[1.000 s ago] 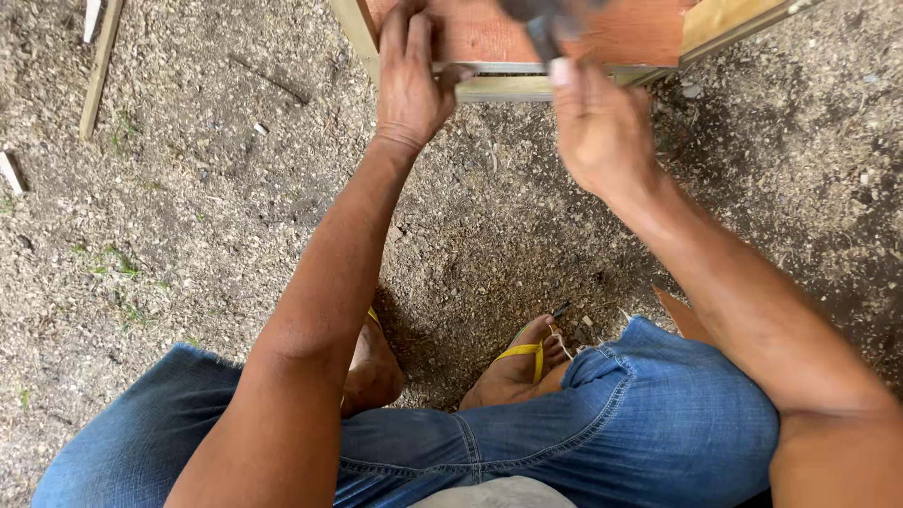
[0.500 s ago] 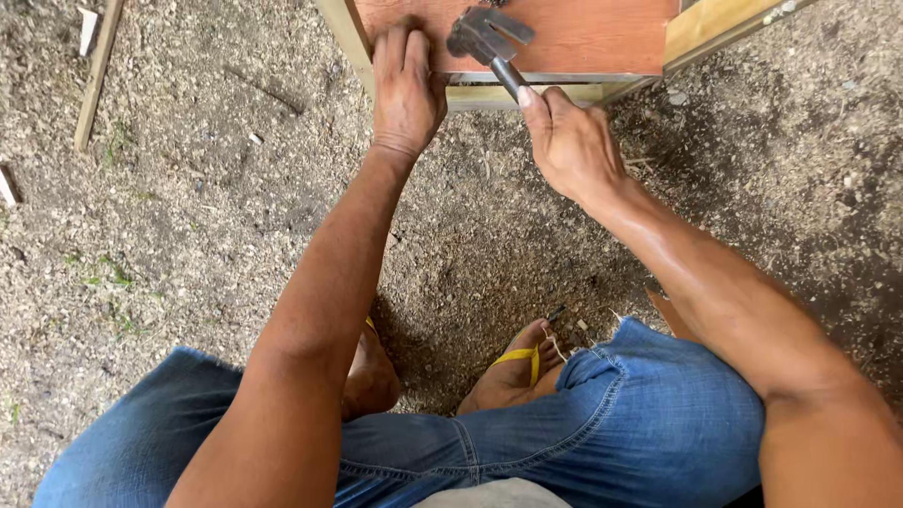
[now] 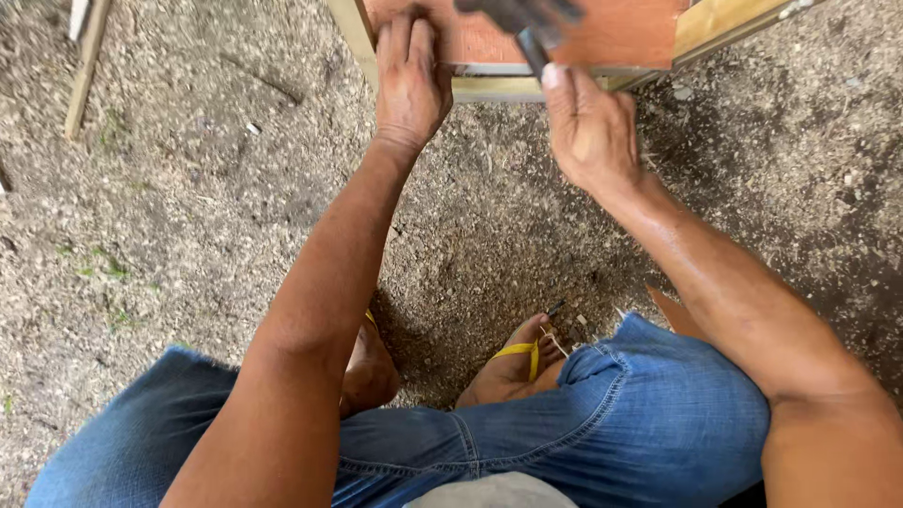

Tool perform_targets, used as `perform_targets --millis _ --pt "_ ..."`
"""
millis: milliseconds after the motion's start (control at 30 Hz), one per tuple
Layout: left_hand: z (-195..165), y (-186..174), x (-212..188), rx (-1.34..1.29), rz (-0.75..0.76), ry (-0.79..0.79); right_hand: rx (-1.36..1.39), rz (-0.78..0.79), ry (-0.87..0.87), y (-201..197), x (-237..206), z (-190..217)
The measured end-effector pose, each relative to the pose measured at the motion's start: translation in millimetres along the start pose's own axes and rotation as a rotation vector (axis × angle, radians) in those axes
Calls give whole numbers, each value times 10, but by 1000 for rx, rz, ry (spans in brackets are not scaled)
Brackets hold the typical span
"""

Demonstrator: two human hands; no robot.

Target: The person kneels on the ground in front of a plywood panel attached to a wooden frame and hammers nails into the panel, holding nails in place with one hand while striking with a claw hammer. They work along the panel edge and frame joints, then set the hammer down and reach toward a box on the ground.

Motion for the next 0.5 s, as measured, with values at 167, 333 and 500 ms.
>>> perform_targets --millis 167,333,500 --pt "-118 -81 56 52 -11 1 -27 168 177 82 -1 -17" --pt "-299 -84 193 28 125 -4 -78 231 282 50 -53 -80" --pt "-410 82 394 -202 5 -133 -123 170 375 -88 -177 -106"
Point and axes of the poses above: each hand's wrist, its own x-axis towards the middle knuckle, its own y-axis out of the palm, z = x × y, the point moved 6 cm from there along x, towards the middle knuckle, and after that the axes turned 11 degrees about -y, right-handed, at the moved point
